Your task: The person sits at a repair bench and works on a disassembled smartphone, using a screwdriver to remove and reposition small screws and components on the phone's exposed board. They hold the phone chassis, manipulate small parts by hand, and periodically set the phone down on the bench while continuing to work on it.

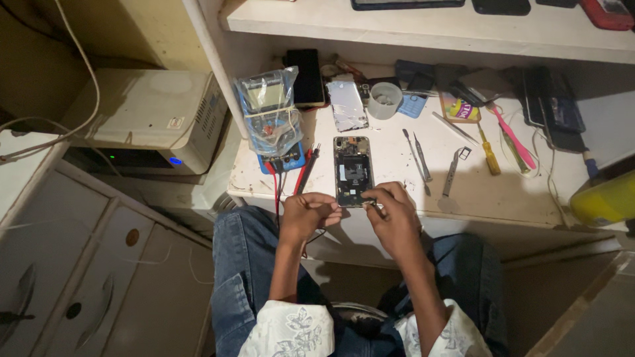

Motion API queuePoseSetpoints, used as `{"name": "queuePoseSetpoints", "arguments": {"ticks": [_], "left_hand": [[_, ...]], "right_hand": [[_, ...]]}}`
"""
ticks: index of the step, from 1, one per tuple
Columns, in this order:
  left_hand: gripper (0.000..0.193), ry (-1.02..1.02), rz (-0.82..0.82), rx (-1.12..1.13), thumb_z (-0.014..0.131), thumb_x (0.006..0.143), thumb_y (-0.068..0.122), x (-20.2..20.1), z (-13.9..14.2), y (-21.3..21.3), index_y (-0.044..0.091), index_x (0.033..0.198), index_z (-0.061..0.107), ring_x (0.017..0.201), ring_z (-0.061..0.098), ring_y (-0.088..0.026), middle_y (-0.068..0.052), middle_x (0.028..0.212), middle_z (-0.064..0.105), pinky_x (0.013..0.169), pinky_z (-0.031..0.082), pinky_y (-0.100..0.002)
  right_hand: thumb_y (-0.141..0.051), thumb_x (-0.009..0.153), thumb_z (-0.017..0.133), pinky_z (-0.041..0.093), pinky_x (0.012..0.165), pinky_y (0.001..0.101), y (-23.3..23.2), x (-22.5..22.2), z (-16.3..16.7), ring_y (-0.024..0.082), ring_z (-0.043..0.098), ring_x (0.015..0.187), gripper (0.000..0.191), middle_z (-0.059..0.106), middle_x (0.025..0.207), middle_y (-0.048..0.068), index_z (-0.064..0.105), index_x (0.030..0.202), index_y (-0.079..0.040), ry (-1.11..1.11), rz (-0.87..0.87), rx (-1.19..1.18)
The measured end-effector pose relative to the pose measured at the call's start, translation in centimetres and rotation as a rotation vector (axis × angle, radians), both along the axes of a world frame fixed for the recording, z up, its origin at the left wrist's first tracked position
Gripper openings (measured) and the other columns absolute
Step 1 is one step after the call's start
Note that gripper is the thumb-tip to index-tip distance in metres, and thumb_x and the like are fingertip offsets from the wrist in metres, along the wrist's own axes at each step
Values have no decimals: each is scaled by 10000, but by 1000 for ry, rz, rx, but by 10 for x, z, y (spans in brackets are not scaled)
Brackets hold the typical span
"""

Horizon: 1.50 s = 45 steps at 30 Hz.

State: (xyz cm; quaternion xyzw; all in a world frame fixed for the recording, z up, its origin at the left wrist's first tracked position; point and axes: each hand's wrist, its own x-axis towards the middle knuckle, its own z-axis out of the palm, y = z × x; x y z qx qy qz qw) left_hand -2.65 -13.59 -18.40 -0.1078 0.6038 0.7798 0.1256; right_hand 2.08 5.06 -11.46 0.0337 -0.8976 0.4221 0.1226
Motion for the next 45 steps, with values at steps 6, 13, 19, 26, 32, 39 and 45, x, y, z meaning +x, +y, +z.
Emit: {"name": "queuePoseSetpoints", "arguments": {"ticks": [6, 13, 19, 26, 32, 39, 45], "left_hand": [[119, 69, -58, 133, 702, 840, -80, -2, -3, -2, -104, 952, 736, 757, 775, -207, -177, 871, 777, 675, 673, -292], [110, 39, 31, -13, 758, 845, -55, 0, 6, 6, -106, 932, 715, 694, 749, -203, -196, 831, 757, 623, 646, -288], [99, 36, 78, -30, 740, 836, -80, 2, 12, 10, -123, 923, 716, 648, 740, -198, -192, 797, 756, 601, 639, -278], [95, -15, 94, -134, 746, 842, -43, 6, 20, 12, -88, 924, 726, 627, 736, -173, -174, 787, 761, 589, 636, -264], [99, 2, 97, -16, 766, 831, -29, 6, 21, 12, -90, 894, 720, 627, 738, -169, -156, 779, 759, 596, 638, -267], [176, 50, 228, -288, 795, 816, 7, 16, 33, 28, -59, 946, 696, 585, 706, -166, -155, 748, 745, 520, 564, -258], [148, 47, 100, 113, 767, 814, -58, 0, 16, 27, -111, 931, 693, 617, 717, -200, -170, 791, 738, 565, 621, -279]], "right_hand": [[-16, 814, 760, 558, 646, 319, 1, -3, -6, 203, 643, 900, 232, 641, 1050, 64, 771, 1032, -94, 146, 27, 17], [-52, 827, 775, 545, 650, 330, -1, -2, -9, 204, 635, 803, 196, 599, 1024, 68, 776, 1011, -117, 72, -17, 32], [-49, 831, 775, 571, 657, 313, 4, -3, -11, 186, 657, 816, 197, 622, 1035, 70, 771, 1022, -100, 155, 36, 9], [-21, 863, 733, 631, 721, 277, 9, -5, -10, 161, 705, 885, 194, 632, 1080, 78, 765, 1049, -63, 70, -1, -66], [-36, 890, 710, 627, 602, 304, 9, -8, -16, 158, 714, 869, 148, 633, 1062, 94, 725, 1037, -28, -52, -80, -277], [-62, 871, 751, 583, 638, 305, 8, -13, -27, 158, 682, 808, 187, 700, 959, 89, 702, 1048, -26, 124, -85, -55], [-135, 981, 668, 556, 610, 343, 20, -18, -31, 196, 732, 754, 184, 707, 922, 126, 641, 1067, 25, -237, -93, -661]]}}
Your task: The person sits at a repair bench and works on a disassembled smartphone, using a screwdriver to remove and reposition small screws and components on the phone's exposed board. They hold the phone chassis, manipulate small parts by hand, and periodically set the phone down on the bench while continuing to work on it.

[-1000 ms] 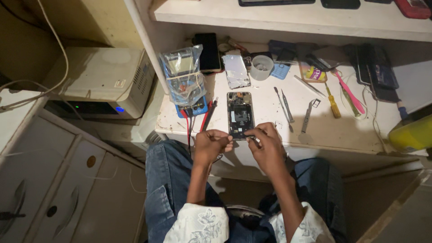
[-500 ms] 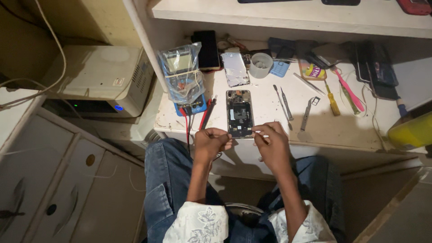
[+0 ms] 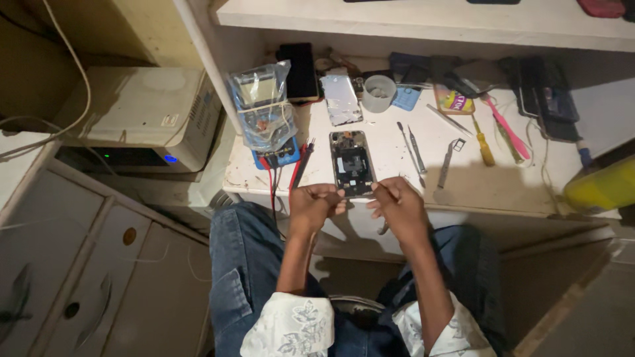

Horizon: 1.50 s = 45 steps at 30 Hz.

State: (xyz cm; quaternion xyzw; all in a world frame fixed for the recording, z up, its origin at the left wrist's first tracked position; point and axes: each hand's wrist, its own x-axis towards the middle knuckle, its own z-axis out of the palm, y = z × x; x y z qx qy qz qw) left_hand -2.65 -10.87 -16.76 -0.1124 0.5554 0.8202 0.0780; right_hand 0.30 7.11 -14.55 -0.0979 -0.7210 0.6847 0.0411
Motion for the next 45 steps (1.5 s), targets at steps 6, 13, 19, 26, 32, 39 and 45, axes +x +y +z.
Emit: {"name": "queuePoseSetpoints", "arguments": {"ticks": [6, 13, 19, 26, 32, 39, 45], "left_hand": [[159, 41, -179, 28, 771, 874, -11, 1, -10, -10, -106, 986, 712, 713, 734, -189, -155, 845, 751, 653, 628, -272], [263, 174, -262, 73, 726, 895, -15, -1, 3, -22, -82, 1148, 696, 812, 739, -173, -151, 955, 763, 761, 640, -288], [245, 202, -286, 130, 701, 905, -49, 2, 7, -24, -84, 1144, 662, 879, 749, -195, -156, 979, 761, 849, 649, -326], [236, 293, -310, 102, 689, 912, -66, 2, 13, -25, -77, 1147, 668, 906, 741, -194, -159, 989, 762, 857, 649, -333], [225, 260, -278, 48, 743, 866, -56, 3, 18, -20, -61, 1075, 662, 831, 742, -170, -115, 899, 759, 794, 642, -306], [242, 300, -189, -55, 794, 795, -61, 3, 10, -6, -19, 979, 641, 669, 615, -59, 14, 723, 620, 661, 641, -270], [222, 342, -125, 30, 794, 802, -74, 5, 7, 5, -44, 978, 660, 652, 606, -67, -16, 742, 639, 621, 621, -272]], "right_hand": [[-80, 945, 659, 615, 861, 378, 15, 1, -3, 275, 746, 918, 165, 743, 1005, 153, 665, 1073, 25, -264, 63, -400], [56, 902, 649, 606, 984, 497, 17, 4, 6, 323, 728, 1013, 185, 703, 1071, 179, 589, 1066, -6, -82, 185, -665], [59, 898, 649, 600, 995, 498, 18, 9, 18, 315, 726, 1017, 192, 707, 1078, 181, 590, 1069, -6, -52, 229, -642], [41, 921, 649, 601, 1003, 469, 11, 10, 30, 255, 718, 1026, 195, 705, 1102, 172, 596, 1106, 8, -37, 238, -564], [18, 910, 651, 611, 974, 449, 8, 10, 33, 275, 736, 986, 210, 732, 1077, 179, 601, 1114, 13, -46, 227, -495], [-5, 919, 678, 613, 927, 381, 6, 11, 34, 212, 728, 972, 207, 737, 1082, 151, 589, 1106, -18, -76, 239, -355], [8, 906, 695, 616, 882, 360, 3, 8, 26, 195, 730, 936, 213, 758, 1047, 165, 558, 1068, -12, -40, 214, -300]]}}
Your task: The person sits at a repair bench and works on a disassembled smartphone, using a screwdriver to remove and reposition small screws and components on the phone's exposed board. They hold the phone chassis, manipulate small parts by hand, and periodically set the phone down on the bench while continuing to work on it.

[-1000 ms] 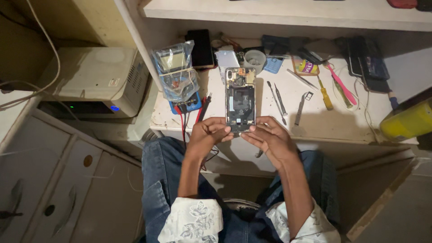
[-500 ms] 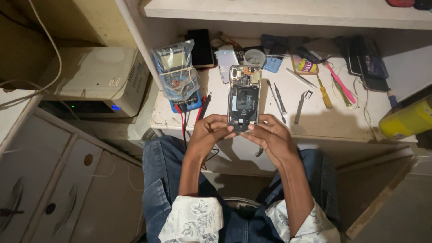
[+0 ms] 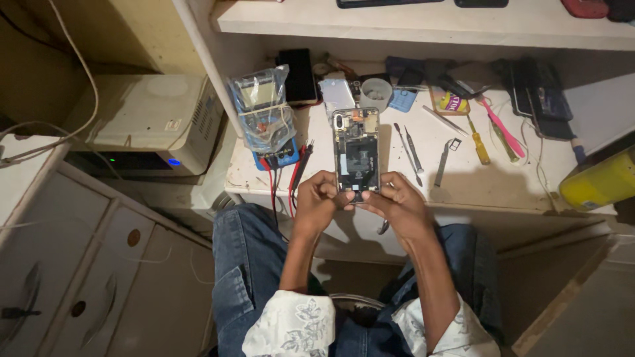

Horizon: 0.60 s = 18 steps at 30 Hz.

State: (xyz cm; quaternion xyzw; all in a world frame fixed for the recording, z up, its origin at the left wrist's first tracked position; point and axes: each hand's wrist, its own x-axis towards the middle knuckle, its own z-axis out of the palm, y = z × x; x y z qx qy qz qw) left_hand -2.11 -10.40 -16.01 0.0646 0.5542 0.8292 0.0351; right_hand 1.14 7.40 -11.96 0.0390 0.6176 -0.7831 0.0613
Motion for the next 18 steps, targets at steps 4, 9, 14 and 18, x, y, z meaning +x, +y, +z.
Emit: {"name": "queuePoseSetpoints", "arguments": {"ticks": [4, 9, 14, 18], "left_hand": [[238, -40, -39, -39, 783, 795, -80, -1, 5, -2, -38, 985, 647, 673, 646, -77, -27, 746, 659, 642, 637, -266], [271, -5, 11, -75, 835, 825, -73, 0, 6, 5, -56, 957, 599, 662, 622, -102, -36, 758, 619, 583, 588, -265], [252, -24, 50, -48, 785, 832, -47, 0, 5, 6, -75, 1068, 701, 684, 676, -101, -91, 822, 748, 611, 580, -237], [288, -34, 88, -38, 723, 894, -8, 2, 5, 5, -71, 1175, 741, 719, 686, -84, -88, 881, 775, 663, 620, -249]], "right_hand": [[1, 909, 688, 614, 838, 365, 3, -1, -5, 193, 719, 885, 214, 754, 1020, 163, 575, 1090, -18, 2, -27, -26], [6, 919, 682, 598, 821, 354, 0, 0, -5, 183, 714, 897, 205, 749, 1034, 170, 589, 1101, 0, 8, -31, -45], [22, 916, 664, 597, 913, 373, -1, 3, 4, 221, 712, 957, 268, 727, 1087, 195, 575, 1169, 11, -34, -23, -114], [16, 900, 631, 602, 950, 388, 2, 6, 7, 265, 739, 1006, 309, 724, 1124, 195, 574, 1203, 33, -12, 70, -213]]}}
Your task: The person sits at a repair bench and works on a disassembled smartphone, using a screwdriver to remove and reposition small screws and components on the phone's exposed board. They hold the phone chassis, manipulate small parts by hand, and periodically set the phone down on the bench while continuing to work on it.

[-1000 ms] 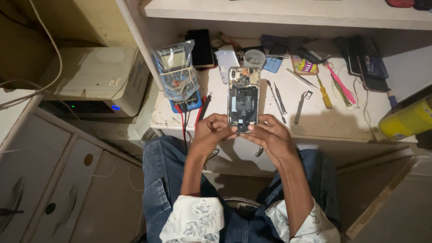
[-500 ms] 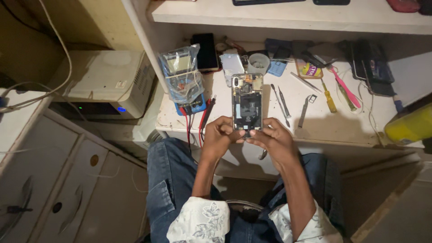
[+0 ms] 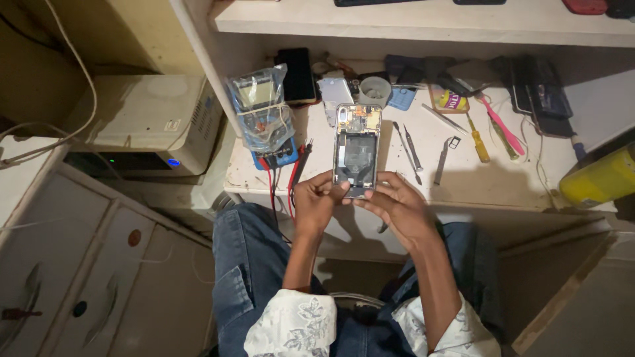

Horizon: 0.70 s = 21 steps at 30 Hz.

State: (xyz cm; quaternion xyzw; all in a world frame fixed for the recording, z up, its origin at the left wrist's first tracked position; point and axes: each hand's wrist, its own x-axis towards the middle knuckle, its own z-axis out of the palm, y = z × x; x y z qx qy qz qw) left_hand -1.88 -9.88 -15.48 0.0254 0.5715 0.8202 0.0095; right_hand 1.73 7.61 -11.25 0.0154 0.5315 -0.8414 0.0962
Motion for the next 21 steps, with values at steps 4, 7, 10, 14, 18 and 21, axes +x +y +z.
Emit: {"name": "queuePoseSetpoints", "arguments": {"ticks": [4, 7, 10, 14, 18, 21], "left_hand": [[268, 47, -30, -22, 694, 942, 12, 2, 3, -3, -81, 1191, 731, 767, 690, -95, -96, 930, 779, 690, 624, -260], [280, 14, -76, -16, 659, 960, 13, 2, 5, -5, -87, 1216, 710, 813, 708, -113, -109, 970, 778, 722, 645, -285], [309, 24, -159, 17, 611, 978, 10, 1, 6, -10, -97, 1262, 671, 877, 724, -143, -130, 1036, 763, 783, 661, -317], [321, 56, -235, 34, 579, 1006, 12, -1, 8, -16, -124, 1290, 637, 940, 728, -171, -156, 1098, 746, 852, 667, -352], [331, 61, -235, 7, 559, 996, -2, 0, 10, -18, -139, 1289, 624, 940, 741, -189, -169, 1097, 747, 860, 674, -361], [335, 82, -256, 38, 547, 1000, -16, -1, 11, -18, -140, 1304, 611, 956, 730, -182, -167, 1107, 739, 868, 672, -363]], "right_hand": [[14, 919, 634, 597, 959, 388, -1, -2, -6, 263, 726, 1001, 287, 717, 1129, 207, 583, 1199, 51, -13, -24, 23], [12, 932, 647, 578, 929, 385, 0, -4, -12, 238, 689, 967, 293, 708, 1132, 194, 598, 1217, 53, -54, -95, 98], [13, 944, 644, 560, 912, 369, 2, -3, -13, 226, 672, 957, 300, 697, 1137, 177, 598, 1236, 64, -23, -98, 81], [22, 943, 619, 567, 946, 356, 8, -2, -9, 234, 695, 988, 289, 708, 1131, 185, 591, 1227, 67, -29, -60, 49], [32, 943, 594, 576, 960, 372, 8, -1, -7, 248, 708, 999, 272, 705, 1122, 187, 580, 1213, 62, 18, -25, -12], [40, 936, 597, 583, 948, 378, 9, -2, -10, 241, 709, 977, 262, 702, 1096, 171, 584, 1197, 50, 24, -48, 13]]}}
